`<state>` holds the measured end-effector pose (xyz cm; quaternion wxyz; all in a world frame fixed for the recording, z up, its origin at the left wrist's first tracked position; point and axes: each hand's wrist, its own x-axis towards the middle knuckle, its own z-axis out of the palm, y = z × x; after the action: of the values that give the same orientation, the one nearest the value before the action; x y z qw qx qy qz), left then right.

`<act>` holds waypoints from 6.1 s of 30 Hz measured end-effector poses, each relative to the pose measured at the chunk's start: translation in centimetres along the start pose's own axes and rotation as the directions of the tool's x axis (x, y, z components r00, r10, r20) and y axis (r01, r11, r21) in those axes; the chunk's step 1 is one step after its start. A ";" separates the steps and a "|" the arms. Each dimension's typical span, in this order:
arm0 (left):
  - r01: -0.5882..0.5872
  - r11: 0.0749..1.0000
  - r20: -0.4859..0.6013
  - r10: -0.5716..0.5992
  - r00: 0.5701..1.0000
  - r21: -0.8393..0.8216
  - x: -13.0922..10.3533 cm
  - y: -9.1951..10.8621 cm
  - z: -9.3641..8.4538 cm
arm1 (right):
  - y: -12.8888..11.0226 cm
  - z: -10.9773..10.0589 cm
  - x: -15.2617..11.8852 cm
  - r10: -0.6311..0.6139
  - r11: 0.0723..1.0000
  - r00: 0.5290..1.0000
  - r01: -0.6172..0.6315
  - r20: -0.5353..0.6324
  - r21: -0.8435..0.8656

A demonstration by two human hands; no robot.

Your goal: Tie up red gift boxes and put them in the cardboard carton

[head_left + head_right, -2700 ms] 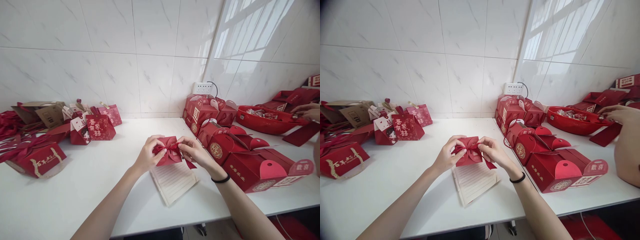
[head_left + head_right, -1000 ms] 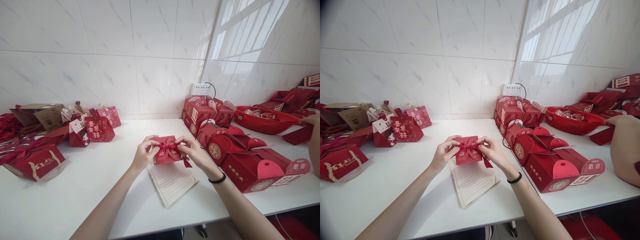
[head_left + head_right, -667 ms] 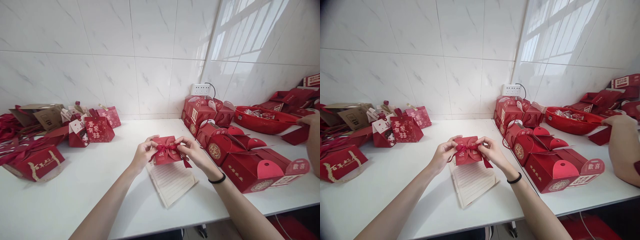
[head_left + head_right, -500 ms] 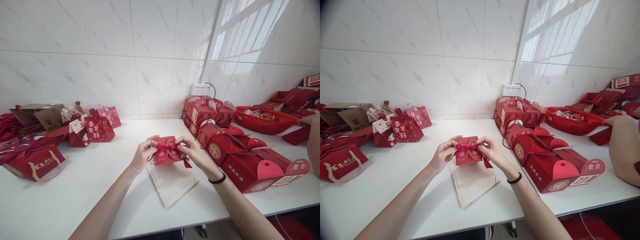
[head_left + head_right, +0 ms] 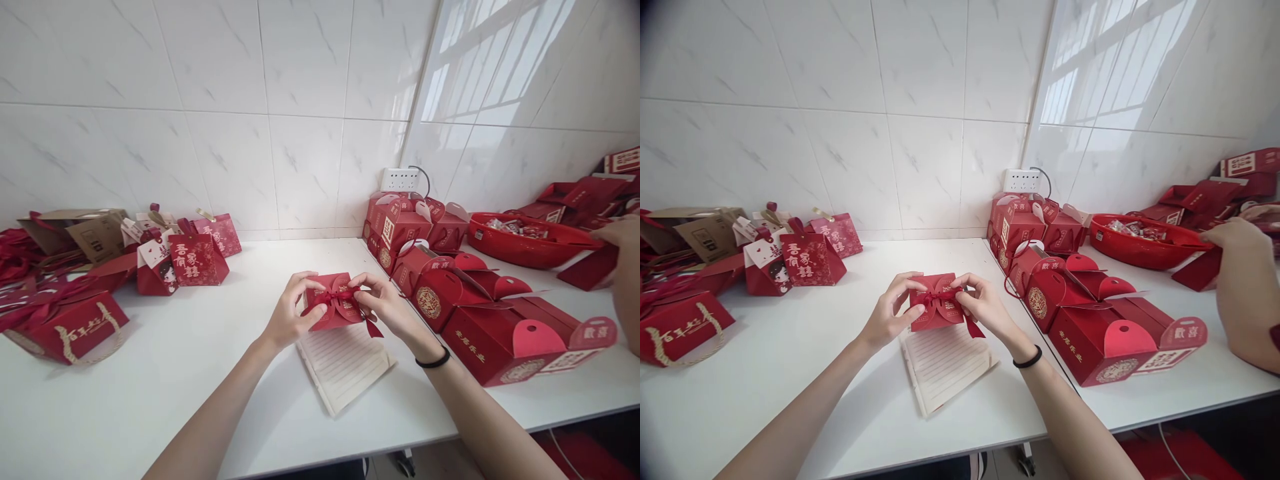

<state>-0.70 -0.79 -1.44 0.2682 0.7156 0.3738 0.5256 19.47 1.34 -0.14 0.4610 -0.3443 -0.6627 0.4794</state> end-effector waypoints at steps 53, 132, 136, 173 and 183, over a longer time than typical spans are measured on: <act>0.047 0.999 -0.146 -0.043 0.988 0.026 0.1 0.3 0.6 | 0.6 2.8 -1.6 -0.812 0.319 0.547 0.709 0.204 -0.629; 0.004 0.979 -0.092 0.015 0.996 0.205 0.1 -0.2 1.6 | 1.0 1.8 0.2 -0.259 0.911 0.952 0.184 -0.164 -0.369; -0.019 0.985 -0.100 0.036 0.994 0.173 0.0 -0.3 1.7 | 1.6 2.2 0.4 -0.248 0.946 0.946 0.191 -0.206 -0.263; -0.072 0.967 -0.279 0.142 0.950 0.245 -0.9 -1.2 3.0 | 2.8 3.4 0.1 -0.090 0.985 0.934 0.134 -0.346 0.107; -0.075 0.970 -0.274 0.139 0.952 0.230 -0.7 -0.9 2.8 | 3.2 3.5 0.2 -0.018 0.971 0.941 0.097 -0.338 0.219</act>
<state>1.57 -0.84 -3.41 0.1020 0.6757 0.4243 0.5942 16.14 1.37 -3.51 0.6174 -0.3447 -0.5242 0.4745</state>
